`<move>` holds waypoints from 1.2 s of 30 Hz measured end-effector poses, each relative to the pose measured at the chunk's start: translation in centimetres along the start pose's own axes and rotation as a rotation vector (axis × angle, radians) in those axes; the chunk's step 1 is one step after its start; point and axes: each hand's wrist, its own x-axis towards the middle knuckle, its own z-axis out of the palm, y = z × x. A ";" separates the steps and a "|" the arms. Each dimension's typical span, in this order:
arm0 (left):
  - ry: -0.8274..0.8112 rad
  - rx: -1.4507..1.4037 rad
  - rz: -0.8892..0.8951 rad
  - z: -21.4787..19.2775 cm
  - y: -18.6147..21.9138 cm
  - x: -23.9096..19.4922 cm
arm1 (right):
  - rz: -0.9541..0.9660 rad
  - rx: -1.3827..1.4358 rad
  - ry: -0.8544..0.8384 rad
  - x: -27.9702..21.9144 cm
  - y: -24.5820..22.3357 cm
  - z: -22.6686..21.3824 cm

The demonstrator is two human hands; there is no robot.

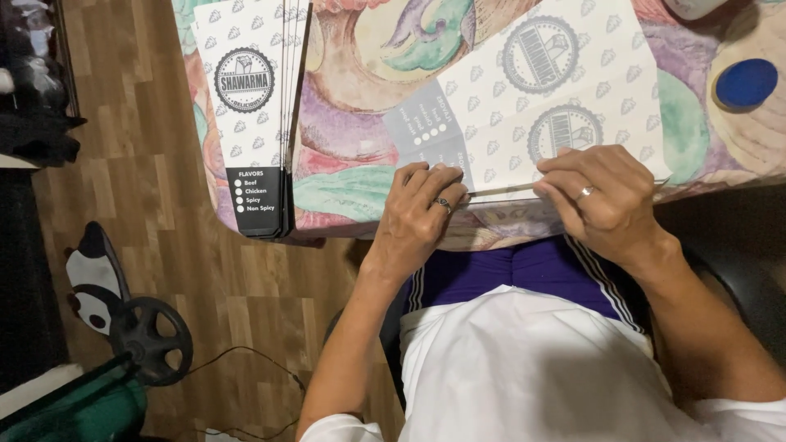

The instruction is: Folding and creasing printed paper wrappers for food items at a table.

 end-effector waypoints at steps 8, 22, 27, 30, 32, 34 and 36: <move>0.073 0.003 -0.001 0.6 0.1 0.2 | -0.016 -0.095 -0.075 0.7 -0.6 -0.1; 0.037 -0.121 -0.080 0.0 -0.2 0.2 | -0.046 -0.077 -0.104 1.4 -0.9 0.3; -0.009 -0.144 -0.097 -0.3 -0.4 -0.3 | -0.035 -0.041 -0.092 1.5 -0.8 0.3; -0.046 -0.175 -0.105 -0.3 -0.6 -0.7 | -0.026 -0.018 -0.089 1.4 -0.8 0.3; -0.053 -0.182 -0.107 -0.4 -0.8 -0.7 | -0.022 -0.009 -0.086 1.4 -0.8 0.4; -0.081 -0.191 -0.099 -0.7 -0.8 -0.6 | -0.009 0.007 -0.078 1.3 -0.7 0.5; -0.090 -0.197 -0.103 -0.9 -0.8 -0.3 | -0.012 0.013 -0.075 1.3 -0.5 0.6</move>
